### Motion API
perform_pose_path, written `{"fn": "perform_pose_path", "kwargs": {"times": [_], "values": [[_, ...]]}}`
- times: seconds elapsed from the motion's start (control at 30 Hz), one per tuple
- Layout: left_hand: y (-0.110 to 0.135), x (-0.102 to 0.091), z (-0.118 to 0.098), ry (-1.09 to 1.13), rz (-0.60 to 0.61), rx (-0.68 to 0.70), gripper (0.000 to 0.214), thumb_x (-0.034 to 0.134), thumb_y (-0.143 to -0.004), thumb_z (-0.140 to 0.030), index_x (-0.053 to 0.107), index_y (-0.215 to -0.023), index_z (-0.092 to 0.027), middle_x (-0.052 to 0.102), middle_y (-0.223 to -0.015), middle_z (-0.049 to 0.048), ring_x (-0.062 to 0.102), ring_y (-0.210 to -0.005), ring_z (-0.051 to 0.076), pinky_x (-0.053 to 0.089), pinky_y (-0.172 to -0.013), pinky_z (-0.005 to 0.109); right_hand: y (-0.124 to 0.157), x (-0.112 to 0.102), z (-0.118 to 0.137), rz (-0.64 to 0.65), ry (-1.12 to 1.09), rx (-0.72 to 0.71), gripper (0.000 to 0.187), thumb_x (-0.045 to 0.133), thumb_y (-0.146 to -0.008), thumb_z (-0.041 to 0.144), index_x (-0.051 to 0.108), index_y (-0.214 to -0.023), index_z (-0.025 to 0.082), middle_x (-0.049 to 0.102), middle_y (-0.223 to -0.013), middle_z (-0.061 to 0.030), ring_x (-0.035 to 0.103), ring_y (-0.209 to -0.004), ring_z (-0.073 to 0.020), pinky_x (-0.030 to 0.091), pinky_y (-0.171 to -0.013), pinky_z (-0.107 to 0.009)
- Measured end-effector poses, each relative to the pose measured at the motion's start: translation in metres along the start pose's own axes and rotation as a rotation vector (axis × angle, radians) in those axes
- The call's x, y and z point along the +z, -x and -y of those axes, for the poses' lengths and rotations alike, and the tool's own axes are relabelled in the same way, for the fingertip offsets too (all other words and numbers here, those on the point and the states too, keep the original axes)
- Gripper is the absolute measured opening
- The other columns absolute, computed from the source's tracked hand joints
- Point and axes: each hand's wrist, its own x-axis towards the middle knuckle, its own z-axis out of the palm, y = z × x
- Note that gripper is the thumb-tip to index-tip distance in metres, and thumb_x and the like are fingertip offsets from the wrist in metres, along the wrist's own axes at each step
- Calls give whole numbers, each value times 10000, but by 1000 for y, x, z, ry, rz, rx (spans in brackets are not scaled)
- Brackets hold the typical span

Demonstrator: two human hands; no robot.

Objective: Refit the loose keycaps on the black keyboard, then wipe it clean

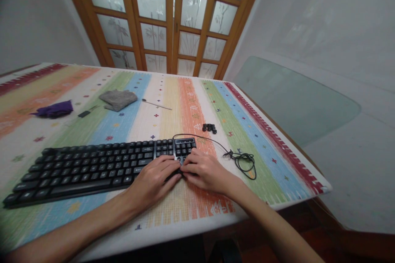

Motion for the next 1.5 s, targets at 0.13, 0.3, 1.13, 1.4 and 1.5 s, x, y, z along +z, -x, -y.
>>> {"fn": "perform_pose_path", "kwargs": {"times": [0.13, 0.3, 1.13, 1.4, 1.5], "values": [[0, 1, 0, -8, -11, 13, 172, 529, -968, -227, 661, -1053, -155, 723, -1019, 88, 628, -1059, 250, 556, -916, 458, 1, 0, 0, -38, 5, -7, 160, 559, -935, 165, 716, -958, 184, 701, -917, -81, 604, -860, -193, 532, -763, -349], [0, 1, -1, -14, -23, 14, 169, 535, -965, -224, 665, -1045, -152, 725, -1030, 94, 631, -1053, 252, 558, -915, 452, 9, 6, 0, -75, 91, -32, 159, 565, -934, 144, 713, -967, 191, 701, -928, -82, 597, -832, -191, 522, -734, -342], [0, 3, -5, -191, 38, 141, 196, 480, -957, -165, 650, -1036, -109, 687, -1043, 133, 637, -1020, 247, 541, -910, 441, 1, 11, 16, -93, 190, -53, 174, 555, -883, 160, 698, -786, 156, 674, -737, -72, 538, -708, -197, 489, -638, -340], [5, 2, -1, -198, 5, 190, 284, 509, -925, -127, 612, -1182, -63, 687, -1175, 137, 622, -1103, 273, 524, -973, 442, 22, -34, -72, -315, 374, 301, 144, 569, -910, 240, 700, -859, 212, 719, -860, -63, 608, -813, -227, 486, -781, -389], [7, 1, -1, -182, 43, 242, 320, 504, -925, -125, 599, -1226, -69, 674, -1230, 131, 610, -1135, 275, 528, -966, 433, 33, -38, -104, -243, 469, 384, 157, 548, -899, 230, 694, -849, 202, 719, -877, -74, 602, -837, -248, 474, -783, -386]]}}
